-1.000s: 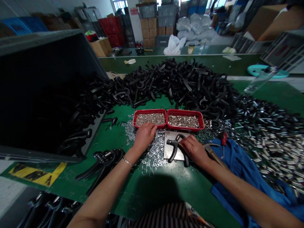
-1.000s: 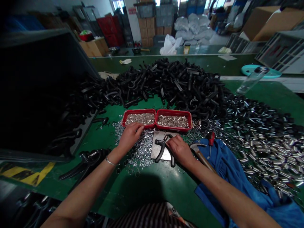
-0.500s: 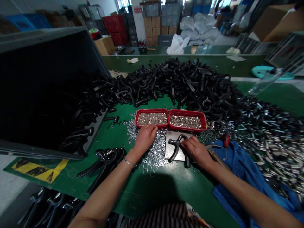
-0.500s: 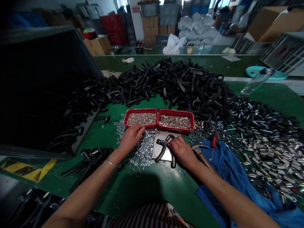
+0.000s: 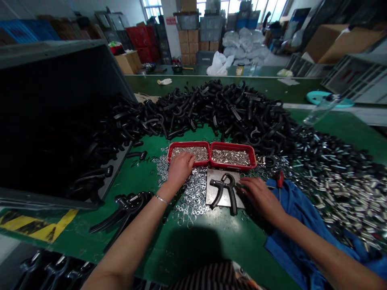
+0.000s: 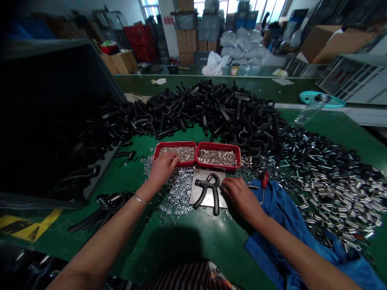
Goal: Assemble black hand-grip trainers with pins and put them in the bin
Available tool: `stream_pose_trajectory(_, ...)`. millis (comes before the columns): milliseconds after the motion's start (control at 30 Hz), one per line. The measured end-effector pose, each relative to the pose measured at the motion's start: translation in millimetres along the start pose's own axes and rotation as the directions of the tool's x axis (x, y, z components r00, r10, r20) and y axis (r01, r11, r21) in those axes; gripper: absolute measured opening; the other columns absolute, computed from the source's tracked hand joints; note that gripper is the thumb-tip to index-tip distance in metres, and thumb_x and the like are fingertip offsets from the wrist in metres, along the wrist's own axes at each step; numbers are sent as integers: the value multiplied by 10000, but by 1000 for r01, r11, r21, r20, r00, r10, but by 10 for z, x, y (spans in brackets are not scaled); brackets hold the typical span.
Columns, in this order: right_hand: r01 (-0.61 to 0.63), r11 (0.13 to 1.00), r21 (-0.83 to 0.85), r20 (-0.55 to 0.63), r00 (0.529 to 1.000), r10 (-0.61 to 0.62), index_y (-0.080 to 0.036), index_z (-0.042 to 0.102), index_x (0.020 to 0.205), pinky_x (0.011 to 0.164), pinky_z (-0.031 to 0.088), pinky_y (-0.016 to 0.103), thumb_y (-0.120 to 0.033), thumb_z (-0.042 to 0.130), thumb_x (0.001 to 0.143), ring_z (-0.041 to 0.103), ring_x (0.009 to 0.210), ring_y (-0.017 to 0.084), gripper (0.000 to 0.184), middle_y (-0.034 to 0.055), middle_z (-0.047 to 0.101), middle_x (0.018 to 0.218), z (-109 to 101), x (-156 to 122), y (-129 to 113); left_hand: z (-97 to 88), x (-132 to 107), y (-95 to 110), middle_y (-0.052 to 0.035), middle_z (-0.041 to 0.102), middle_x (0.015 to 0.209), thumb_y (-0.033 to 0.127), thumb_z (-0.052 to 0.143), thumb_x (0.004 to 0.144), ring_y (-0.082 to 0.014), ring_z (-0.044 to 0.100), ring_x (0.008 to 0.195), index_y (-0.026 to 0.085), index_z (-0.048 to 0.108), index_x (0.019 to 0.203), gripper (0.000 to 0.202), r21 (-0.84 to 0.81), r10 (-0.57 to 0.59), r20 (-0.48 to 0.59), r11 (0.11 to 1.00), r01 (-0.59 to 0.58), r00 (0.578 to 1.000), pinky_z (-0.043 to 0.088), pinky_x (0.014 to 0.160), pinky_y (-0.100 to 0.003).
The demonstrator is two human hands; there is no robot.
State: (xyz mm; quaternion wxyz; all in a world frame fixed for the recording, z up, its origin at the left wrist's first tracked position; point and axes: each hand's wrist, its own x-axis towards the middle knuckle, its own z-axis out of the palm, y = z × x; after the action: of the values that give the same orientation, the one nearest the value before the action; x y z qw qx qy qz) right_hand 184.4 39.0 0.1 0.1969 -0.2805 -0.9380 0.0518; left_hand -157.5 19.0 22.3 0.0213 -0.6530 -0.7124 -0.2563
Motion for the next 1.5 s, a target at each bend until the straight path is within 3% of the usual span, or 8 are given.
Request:
stream_pose_trajectory(300, -306, 912, -272, 151, 923, 354, -215, 539, 790, 489, 392, 342, -524, 510, 926, 581, 594, 245, 339, 96, 601, 700, -287, -1029, 316, 120, 581, -174, -258, 717, 865, 74, 562, 806, -331, 701, 850, 30, 735, 836, 181, 337, -250, 296, 930, 145, 922, 539, 785, -403)
stream_pose_trajectory(633, -581, 770, 263, 398, 793, 462, -246, 514, 905, 507, 433, 329, -578, 438, 944, 576, 526, 209, 343, 18, 582, 623, -551, -496, 43, 121, 405, -375, -132, 683, 926, 120, 487, 915, -210, 614, 890, 116, 650, 875, 168, 199, -136, 111, 974, 112, 984, 490, 883, -348)
stream_pose_trajectory(800, -536, 751, 385, 243, 844, 478, -248, 515, 875, 541, 429, 308, -601, 332, 979, 548, 566, 185, 411, 35, 593, 672, -588, -105, -310, 85, 315, -99, -162, 607, 1030, 170, 389, 1001, -248, 544, 1026, 92, 586, 965, 215, 145, -65, 5, 987, 63, 998, 429, 983, -423)
stream_pose_trajectory(900, -543, 714, 442, 370, 835, 406, -233, 510, 797, 526, 419, 295, -651, 351, 957, 523, 542, 173, 475, 25, 568, 627, -459, 51, -367, 82, 184, 141, -107, 620, 965, 192, 431, 996, -216, 574, 932, 142, 589, 916, 185, 46, -3, 40, 999, 1, 999, 474, 901, -363)
stream_pose_trajectory(1000, -639, 583, 502, 566, 752, 336, -219, 532, 767, 486, 398, 267, -659, 368, 956, 505, 512, 154, 506, 3, 540, 576, -365, 100, -359, 78, 15, 300, -70, 637, 892, 183, 481, 970, -199, 600, 859, 172, 597, 854, 165, -138, 17, 99, 990, -4, 995, 494, 845, -342)
stream_pose_trajectory(1167, -646, 479, 595, 445, 761, 473, -212, 523, 771, 494, 405, 246, -702, 411, 923, 518, 569, 145, 525, 15, 559, 628, -353, 21, -323, 115, -128, 470, -60, 672, 881, 186, 506, 948, -193, 628, 857, 171, 635, 829, 177, -350, 24, 181, 936, 41, 983, 489, 834, -329)
stream_pose_trajectory(1333, -845, 46, 533, 772, 508, 383, -206, 530, 879, 300, 232, 188, -740, 410, 899, 280, 329, 63, 547, -65, 475, 522, -344, -81, -252, 400, -90, 695, -62, 712, 915, 204, 538, 930, -184, 654, 857, 170, 683, 851, 168, -439, 84, 258, 898, 39, 962, 486, 823, -295)
stream_pose_trajectory(1500, -691, -174, 701, 667, 550, 504, -211, 523, 888, 268, 233, 147, -710, 471, 894, 225, 299, 35, 502, -78, 477, 504, -389, -149, -299, 685, -50, 823, -70, 735, 947, 217, 542, 928, -186, 671, 868, 175, 708, 874, 179, -456, 75, 293, 887, 71, 953, 491, 827, -283)
